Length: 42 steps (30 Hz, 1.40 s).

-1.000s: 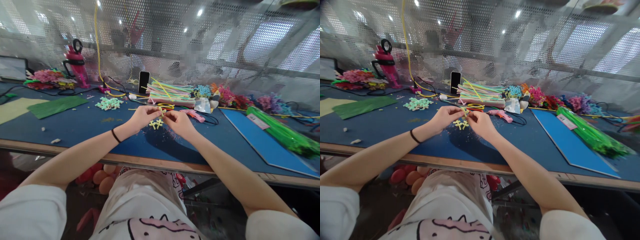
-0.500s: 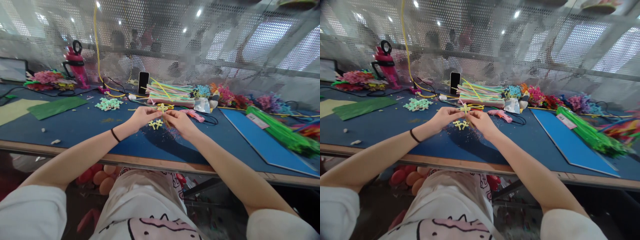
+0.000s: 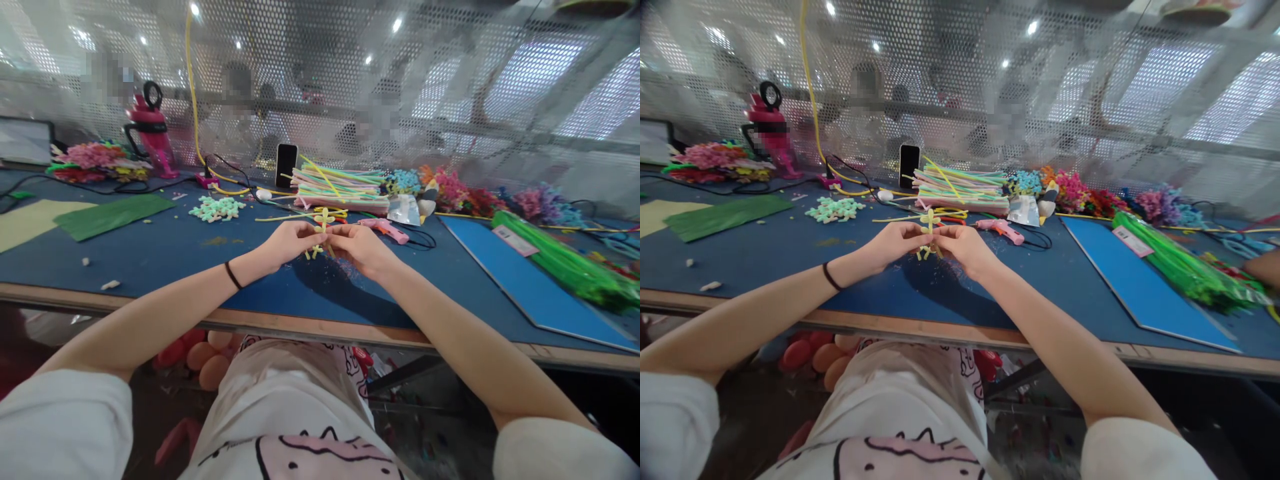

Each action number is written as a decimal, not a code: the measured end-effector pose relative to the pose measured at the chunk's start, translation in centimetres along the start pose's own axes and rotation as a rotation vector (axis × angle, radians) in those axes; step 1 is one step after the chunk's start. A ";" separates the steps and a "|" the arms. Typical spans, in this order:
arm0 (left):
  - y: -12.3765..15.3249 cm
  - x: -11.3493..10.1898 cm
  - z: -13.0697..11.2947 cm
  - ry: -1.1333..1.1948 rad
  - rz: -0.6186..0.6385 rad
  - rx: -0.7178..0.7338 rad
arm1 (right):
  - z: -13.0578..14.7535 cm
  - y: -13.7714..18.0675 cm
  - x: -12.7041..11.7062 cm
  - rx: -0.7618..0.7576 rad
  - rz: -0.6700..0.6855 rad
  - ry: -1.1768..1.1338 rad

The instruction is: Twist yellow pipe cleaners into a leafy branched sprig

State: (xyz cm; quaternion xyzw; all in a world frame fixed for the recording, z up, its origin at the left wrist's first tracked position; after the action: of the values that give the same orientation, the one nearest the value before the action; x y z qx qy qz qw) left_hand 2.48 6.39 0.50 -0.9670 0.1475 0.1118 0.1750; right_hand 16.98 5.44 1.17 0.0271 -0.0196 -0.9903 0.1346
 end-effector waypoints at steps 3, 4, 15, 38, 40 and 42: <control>-0.1 0.1 0.1 -0.041 0.004 0.032 | -0.1 0.1 -0.1 0.031 -0.041 -0.039; -0.1 0.1 0.2 -0.055 0.018 0.029 | -0.1 0.1 -0.1 0.030 -0.049 -0.038; -0.1 0.6 -0.2 -0.085 0.086 0.031 | 0.1 0.0 -0.5 0.021 -0.070 0.021; -0.3 -0.7 -1.2 -0.020 -0.010 -0.004 | 1.3 0.0 -0.9 -0.185 -0.109 0.197; -0.3 -0.6 -0.9 0.019 0.014 -0.009 | 1.3 0.0 -0.7 -0.200 -0.093 0.169; -0.2 -0.3 -0.7 0.044 0.048 -0.012 | 1.1 0.0 -0.4 -0.198 -0.074 0.144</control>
State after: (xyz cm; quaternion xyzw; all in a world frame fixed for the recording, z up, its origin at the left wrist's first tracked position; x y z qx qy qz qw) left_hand 2.33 6.44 1.26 -0.9664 0.1740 0.0957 0.1631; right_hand 17.28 5.59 2.31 0.0852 0.0888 -0.9872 0.1012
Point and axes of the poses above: each hand's wrist, its own y-axis away from the middle knuckle, its own x-axis out of the palm, z = x × y, the point moved 6 cm from there along -y, towards the middle knuckle, and after that the axes turned 5 degrees about x, right-handed, at the moved point
